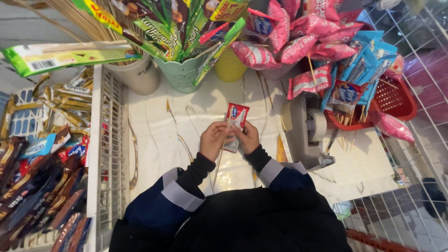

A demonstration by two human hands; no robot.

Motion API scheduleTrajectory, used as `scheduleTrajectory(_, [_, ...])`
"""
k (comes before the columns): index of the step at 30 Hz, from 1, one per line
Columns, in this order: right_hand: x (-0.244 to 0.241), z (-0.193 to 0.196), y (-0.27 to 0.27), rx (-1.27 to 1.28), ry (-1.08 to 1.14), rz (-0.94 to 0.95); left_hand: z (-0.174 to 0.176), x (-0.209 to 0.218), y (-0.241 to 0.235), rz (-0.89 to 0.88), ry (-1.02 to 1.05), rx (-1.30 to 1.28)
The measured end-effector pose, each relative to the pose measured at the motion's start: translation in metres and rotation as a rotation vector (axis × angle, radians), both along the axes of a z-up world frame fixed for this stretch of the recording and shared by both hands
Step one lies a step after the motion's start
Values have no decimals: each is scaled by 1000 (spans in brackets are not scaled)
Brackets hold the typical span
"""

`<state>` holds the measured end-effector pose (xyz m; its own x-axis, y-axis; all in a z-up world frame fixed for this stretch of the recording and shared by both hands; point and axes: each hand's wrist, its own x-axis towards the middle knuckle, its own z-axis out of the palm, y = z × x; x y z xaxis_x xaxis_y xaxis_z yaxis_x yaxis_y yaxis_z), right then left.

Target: The recorder is attaching snacks (biscuits and wafer bars) to wooden sticks using adhesive tape to create snack bouquets or individual retail displays.

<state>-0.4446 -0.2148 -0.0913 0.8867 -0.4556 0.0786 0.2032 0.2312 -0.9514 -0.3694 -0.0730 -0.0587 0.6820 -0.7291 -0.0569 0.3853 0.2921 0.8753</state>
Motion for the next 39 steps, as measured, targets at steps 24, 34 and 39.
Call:
scheduleTrajectory(24, [-6,11,0,-57,93,7,1,-5,10,114,-461,251])
scheduleTrajectory(34, [-9,12,-2,-159,-43,20,-73,43,15,-341,324,-173])
scheduleTrajectory(39, [-14,57,-27,-112,-106,-182,-56,39,17,-400,388,-241])
